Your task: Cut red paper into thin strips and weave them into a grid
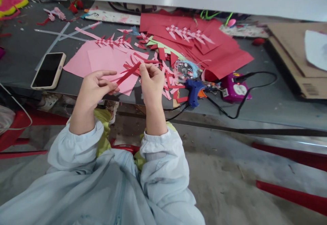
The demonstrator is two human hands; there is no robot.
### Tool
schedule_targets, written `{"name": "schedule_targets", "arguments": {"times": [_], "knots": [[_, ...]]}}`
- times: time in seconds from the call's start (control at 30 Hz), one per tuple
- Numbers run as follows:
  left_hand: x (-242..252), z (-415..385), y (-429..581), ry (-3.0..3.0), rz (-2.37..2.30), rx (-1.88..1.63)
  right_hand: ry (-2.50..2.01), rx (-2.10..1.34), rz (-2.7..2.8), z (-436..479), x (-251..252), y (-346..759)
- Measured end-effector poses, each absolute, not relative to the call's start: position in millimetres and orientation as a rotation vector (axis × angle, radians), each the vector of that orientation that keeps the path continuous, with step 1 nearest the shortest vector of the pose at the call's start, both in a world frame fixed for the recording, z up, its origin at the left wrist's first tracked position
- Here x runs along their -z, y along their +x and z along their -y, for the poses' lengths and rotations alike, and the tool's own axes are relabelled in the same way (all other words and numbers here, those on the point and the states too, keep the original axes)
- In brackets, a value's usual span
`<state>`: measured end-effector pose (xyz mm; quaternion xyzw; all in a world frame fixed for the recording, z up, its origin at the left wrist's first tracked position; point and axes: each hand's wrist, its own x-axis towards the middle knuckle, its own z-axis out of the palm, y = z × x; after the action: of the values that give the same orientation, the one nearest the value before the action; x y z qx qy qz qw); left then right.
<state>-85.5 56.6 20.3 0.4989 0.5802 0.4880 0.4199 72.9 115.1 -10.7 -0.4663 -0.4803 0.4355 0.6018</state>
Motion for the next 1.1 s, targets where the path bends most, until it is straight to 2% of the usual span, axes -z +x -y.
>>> {"name": "schedule_targets", "arguments": {"times": [0.13,0.33,0.47,1.1], "knots": [[-11,-62,-95,1.23,-1.594,-1.361,-1.14,-0.911,1.281,-116,13,80],[4,-67,-111,1.425,-1.819,-1.457,-1.58,-0.457,1.666,-110,11,87],[8,-68,-114,1.466,-1.848,-1.463,-1.732,-0.288,1.81,-108,14,82],[6,-67,-105,1.6,-1.849,-1.382,-1.799,-0.183,1.869,-117,20,73]]}}
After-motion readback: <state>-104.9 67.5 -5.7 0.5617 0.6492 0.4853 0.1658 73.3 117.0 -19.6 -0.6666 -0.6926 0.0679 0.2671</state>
